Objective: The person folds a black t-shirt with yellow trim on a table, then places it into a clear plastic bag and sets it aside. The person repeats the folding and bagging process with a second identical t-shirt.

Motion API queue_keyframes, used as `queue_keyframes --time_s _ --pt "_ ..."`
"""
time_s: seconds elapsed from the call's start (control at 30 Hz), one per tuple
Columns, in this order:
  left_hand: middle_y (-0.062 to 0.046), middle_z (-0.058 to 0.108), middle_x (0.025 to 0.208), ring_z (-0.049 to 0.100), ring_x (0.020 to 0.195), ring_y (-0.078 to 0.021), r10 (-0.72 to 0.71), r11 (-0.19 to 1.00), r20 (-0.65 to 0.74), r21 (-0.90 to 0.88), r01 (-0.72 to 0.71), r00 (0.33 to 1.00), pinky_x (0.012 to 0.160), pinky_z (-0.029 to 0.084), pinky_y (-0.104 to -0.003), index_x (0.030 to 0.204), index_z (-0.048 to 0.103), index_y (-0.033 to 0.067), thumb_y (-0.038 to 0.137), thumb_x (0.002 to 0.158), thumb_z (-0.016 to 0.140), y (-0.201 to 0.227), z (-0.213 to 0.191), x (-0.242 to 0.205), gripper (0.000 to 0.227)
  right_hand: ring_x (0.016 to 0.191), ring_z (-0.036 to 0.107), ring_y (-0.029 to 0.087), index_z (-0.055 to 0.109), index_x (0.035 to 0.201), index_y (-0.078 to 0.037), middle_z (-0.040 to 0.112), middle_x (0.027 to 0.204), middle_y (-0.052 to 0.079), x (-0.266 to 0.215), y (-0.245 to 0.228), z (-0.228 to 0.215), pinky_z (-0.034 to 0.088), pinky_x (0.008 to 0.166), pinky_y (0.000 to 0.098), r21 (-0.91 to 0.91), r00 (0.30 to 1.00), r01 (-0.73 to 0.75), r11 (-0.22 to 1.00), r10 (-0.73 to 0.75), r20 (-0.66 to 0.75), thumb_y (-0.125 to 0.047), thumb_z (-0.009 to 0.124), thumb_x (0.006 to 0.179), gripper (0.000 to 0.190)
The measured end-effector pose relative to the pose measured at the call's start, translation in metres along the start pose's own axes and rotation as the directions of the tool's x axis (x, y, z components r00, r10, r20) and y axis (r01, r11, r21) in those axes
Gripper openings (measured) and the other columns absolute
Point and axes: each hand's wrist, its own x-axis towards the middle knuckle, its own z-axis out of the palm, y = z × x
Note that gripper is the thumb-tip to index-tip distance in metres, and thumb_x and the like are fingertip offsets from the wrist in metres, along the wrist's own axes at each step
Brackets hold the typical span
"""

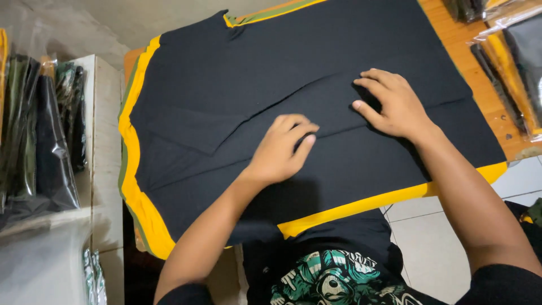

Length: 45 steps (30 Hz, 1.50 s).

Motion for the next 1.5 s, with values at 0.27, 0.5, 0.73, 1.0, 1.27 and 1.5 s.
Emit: queue_keyframes --time_s 0.27,0.5,0.73,1.0,1.27,1.5 --pt "-0.023 0.046 0.141 0.035 0.135 -0.0430 -0.186 0.935 0.128 0.329 0.136 0.974 0.112 0.021 -0.060 0.147 0.053 0.0056 0.032 0.107 0.048 -0.013 0.034 0.028 0.049 0.157 0.018 0.043 0.038 0.162 -0.019 0.030 0.169 0.020 -0.003 0.035 -0.021 0.007 0.124 0.0654 -0.154 0.811 -0.404 0.902 0.431 0.396 -0.052 0.025 0.113 0.061" --pt "-0.009 0.022 0.170 0.008 0.154 -0.0483 -0.415 0.814 0.171 0.508 0.281 0.894 0.118 0.007 -0.073 0.161 0.032 0.0278 0.067 0.098 0.034 -0.012 0.032 0.025 0.075 0.158 -0.003 0.036 0.025 0.164 -0.021 0.010 0.173 0.012 0.005 0.055 -0.025 -0.003 0.123 0.0586 -0.140 0.688 -0.579 0.803 0.573 0.444 -0.062 0.018 0.101 0.076" --pt "-0.007 0.006 0.173 -0.009 0.156 -0.0445 -0.599 0.752 0.237 0.495 0.435 0.765 0.122 -0.005 -0.064 0.164 0.020 0.0275 0.074 0.092 0.029 -0.019 0.012 0.043 0.086 0.158 -0.003 0.033 0.021 0.165 -0.022 0.008 0.173 0.009 0.003 0.052 -0.024 -0.002 0.125 0.0562 -0.191 0.691 -0.554 0.811 0.575 0.438 -0.061 0.024 0.100 0.076" --pt "-0.022 0.025 0.168 0.018 0.157 -0.0421 -0.246 0.872 0.163 0.469 0.144 0.956 0.126 0.017 -0.055 0.160 0.034 0.0075 0.049 0.107 0.031 -0.035 0.014 -0.011 0.067 0.156 0.011 0.043 0.031 0.164 -0.018 0.019 0.172 0.016 -0.008 0.065 -0.011 0.007 0.121 0.0621 -0.232 0.791 -0.454 0.860 0.509 0.339 -0.061 0.026 0.102 0.076" --pt "-0.014 0.034 0.166 0.033 0.152 -0.0380 -0.317 0.852 0.069 0.460 0.252 0.946 0.124 0.022 -0.052 0.157 0.043 0.0147 0.046 0.104 0.049 -0.006 -0.073 -0.118 0.061 0.156 0.009 0.044 0.028 0.165 -0.019 0.018 0.172 0.016 -0.005 0.066 -0.008 0.006 0.121 0.0618 -0.277 0.760 -0.462 0.843 0.537 0.367 -0.064 0.024 0.101 0.078" --pt "-0.018 0.032 0.166 0.028 0.153 -0.0373 -0.588 0.588 -0.220 0.545 0.598 0.778 0.123 0.022 -0.052 0.156 0.044 0.0104 0.050 0.107 0.035 -0.014 -0.143 -0.178 0.064 0.155 0.010 0.049 0.032 0.164 -0.013 0.020 0.172 0.023 -0.004 0.058 -0.006 0.003 0.118 0.0683 -0.285 0.753 -0.481 0.829 0.557 0.350 -0.060 0.027 0.102 0.078"
